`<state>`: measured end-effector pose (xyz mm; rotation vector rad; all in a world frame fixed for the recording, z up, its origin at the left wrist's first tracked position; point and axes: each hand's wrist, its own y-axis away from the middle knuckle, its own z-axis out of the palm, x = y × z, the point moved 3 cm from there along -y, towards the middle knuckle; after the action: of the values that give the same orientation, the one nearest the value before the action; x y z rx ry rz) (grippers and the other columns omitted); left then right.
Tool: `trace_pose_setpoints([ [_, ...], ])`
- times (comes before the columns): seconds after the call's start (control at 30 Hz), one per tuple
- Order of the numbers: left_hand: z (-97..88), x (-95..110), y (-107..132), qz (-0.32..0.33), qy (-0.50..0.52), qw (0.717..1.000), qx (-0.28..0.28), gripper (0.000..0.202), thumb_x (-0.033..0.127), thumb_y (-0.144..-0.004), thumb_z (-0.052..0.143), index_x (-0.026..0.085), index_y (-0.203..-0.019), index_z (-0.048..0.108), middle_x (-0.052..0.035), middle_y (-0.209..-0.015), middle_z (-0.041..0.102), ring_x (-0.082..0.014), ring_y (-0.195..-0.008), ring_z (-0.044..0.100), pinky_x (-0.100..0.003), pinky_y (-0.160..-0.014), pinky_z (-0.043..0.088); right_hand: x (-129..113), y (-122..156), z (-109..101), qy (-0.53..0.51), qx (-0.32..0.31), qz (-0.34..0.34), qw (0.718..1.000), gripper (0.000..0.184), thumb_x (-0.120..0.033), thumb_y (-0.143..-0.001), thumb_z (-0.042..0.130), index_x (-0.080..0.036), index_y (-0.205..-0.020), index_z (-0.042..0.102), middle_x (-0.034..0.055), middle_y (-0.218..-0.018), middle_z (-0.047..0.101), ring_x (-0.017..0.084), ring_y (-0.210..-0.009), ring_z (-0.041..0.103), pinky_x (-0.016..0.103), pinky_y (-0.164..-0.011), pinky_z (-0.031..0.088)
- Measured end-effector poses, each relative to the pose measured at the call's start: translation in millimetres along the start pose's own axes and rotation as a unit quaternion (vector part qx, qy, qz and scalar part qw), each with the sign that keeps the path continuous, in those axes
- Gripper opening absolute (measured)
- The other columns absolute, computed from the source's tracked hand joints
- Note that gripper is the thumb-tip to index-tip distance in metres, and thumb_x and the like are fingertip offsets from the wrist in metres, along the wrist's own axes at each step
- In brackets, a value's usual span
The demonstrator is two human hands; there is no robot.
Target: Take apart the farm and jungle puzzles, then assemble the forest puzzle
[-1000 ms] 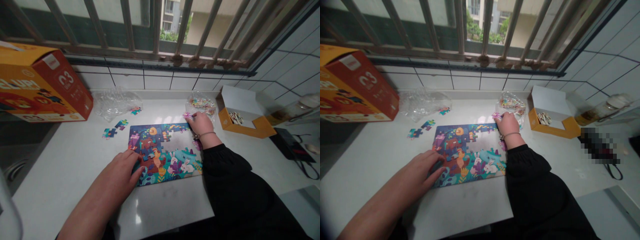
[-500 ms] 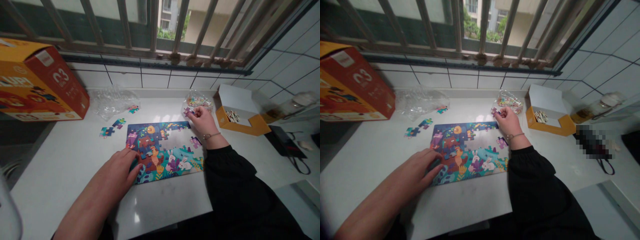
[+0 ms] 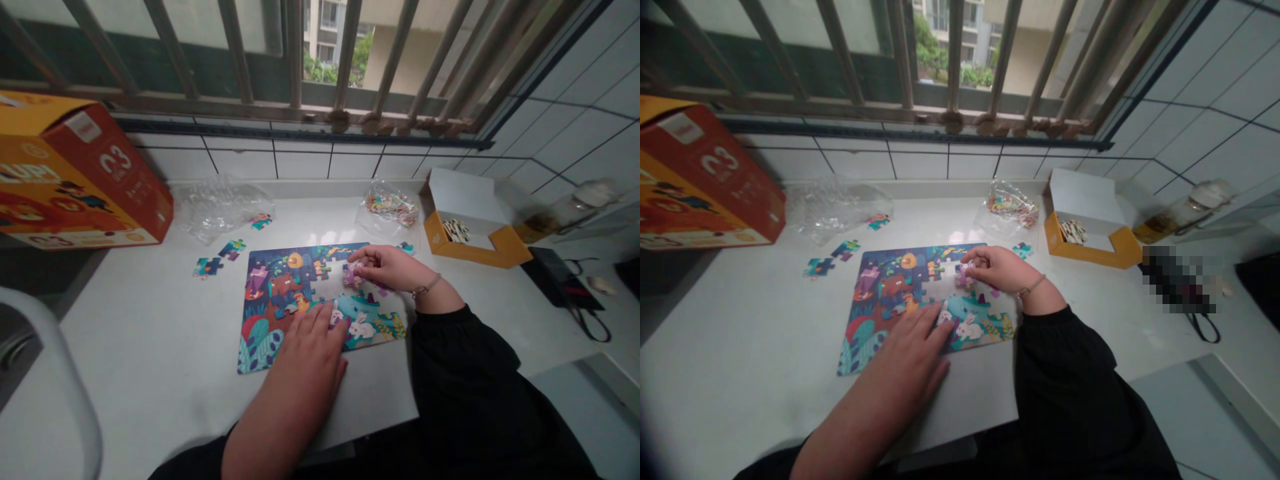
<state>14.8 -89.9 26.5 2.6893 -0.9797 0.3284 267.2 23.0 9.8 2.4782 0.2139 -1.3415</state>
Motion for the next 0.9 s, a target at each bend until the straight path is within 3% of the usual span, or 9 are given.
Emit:
trace_pose_setpoints([
  [0.07, 3.0, -2.2, -1.1, -0.017, -0.009, 1.000, -0.019, 0.062, 0.023, -0.103, 0.073, 0.024, -0.164, 0.061, -0.0189, -0.181, 0.046, -0.0443, -0.165, 0.047, -0.069, -0.134, 0.042, -2.6, -1.0, 3.1, -0.008, -0.016, -0.002, 1.000, 0.030, -0.037, -0.098, 0.074, -0.020, -0.123, 0.076, 0.0001, -0.080, 0.076, 0.015, -0.062, 0.060, 0.027, -0.057, 0.043],
  [0.2, 0.1, -10.5, -2.0, -0.025, -0.013, 1.000, -0.012, 0.059, 0.022, -0.103, 0.072, 0.024, -0.162, 0.064, -0.0176, -0.178, 0.051, -0.0427, -0.163, 0.051, -0.069, -0.134, 0.042, -8.4, 0.6, 4.1, 0.023, -0.012, 0.009, 1.000, 0.024, -0.033, -0.101, 0.071, -0.021, -0.120, 0.077, 0.0007, -0.082, 0.078, 0.015, -0.061, 0.062, 0.028, -0.057, 0.045],
  [0.37, -2.8, -11.1, -1.3, -0.055, -0.028, 0.998, -0.002, 0.059, 0.022, -0.102, 0.074, 0.027, -0.160, 0.066, -0.0186, -0.179, 0.049, -0.0446, -0.162, 0.052, -0.071, -0.131, 0.045, -5.7, 6.0, -7.6, 0.075, 0.025, 0.019, 0.997, 0.020, -0.025, -0.100, 0.069, -0.019, -0.117, 0.077, -0.0021, -0.076, 0.071, 0.014, -0.059, 0.059, 0.027, -0.057, 0.043],
  [0.57, -3.1, -12.1, -0.4, -0.065, -0.038, 0.997, -0.011, 0.058, 0.027, -0.104, 0.073, 0.026, -0.162, 0.065, -0.0206, -0.181, 0.046, -0.0450, -0.163, 0.050, -0.072, -0.130, 0.044, 10.6, 11.8, -23.8, 0.071, 0.035, 0.055, 0.995, 0.014, -0.030, -0.098, 0.072, -0.021, -0.108, 0.074, -0.0041, -0.067, 0.063, 0.014, -0.054, 0.055, 0.027, -0.050, 0.042],
  [0.73, -2.5, -15.6, 1.2, -0.059, -0.031, 0.998, 0.000, 0.058, 0.024, -0.102, 0.073, 0.026, -0.159, 0.067, -0.0197, -0.179, 0.049, -0.0451, -0.161, 0.053, -0.071, -0.130, 0.045, 0.0, 5.3, -8.7, 0.018, 0.051, 0.048, 0.997, 0.021, -0.034, -0.100, 0.073, -0.022, -0.117, 0.071, -0.0043, -0.070, 0.066, 0.014, -0.054, 0.055, 0.027, -0.049, 0.041],
  [0.9, -3.7, -14.9, 1.4, -0.053, -0.023, 0.998, 0.000, 0.059, 0.023, -0.101, 0.073, 0.024, -0.159, 0.067, -0.0210, -0.178, 0.051, -0.0468, -0.160, 0.053, -0.072, -0.129, 0.046, -5.0, -5.3, 1.7, 0.085, 0.133, 0.029, 0.987, 0.012, -0.027, -0.095, 0.082, -0.022, -0.102, 0.073, 0.0016, -0.082, 0.078, 0.017, -0.071, 0.068, 0.030, -0.066, 0.049],
])
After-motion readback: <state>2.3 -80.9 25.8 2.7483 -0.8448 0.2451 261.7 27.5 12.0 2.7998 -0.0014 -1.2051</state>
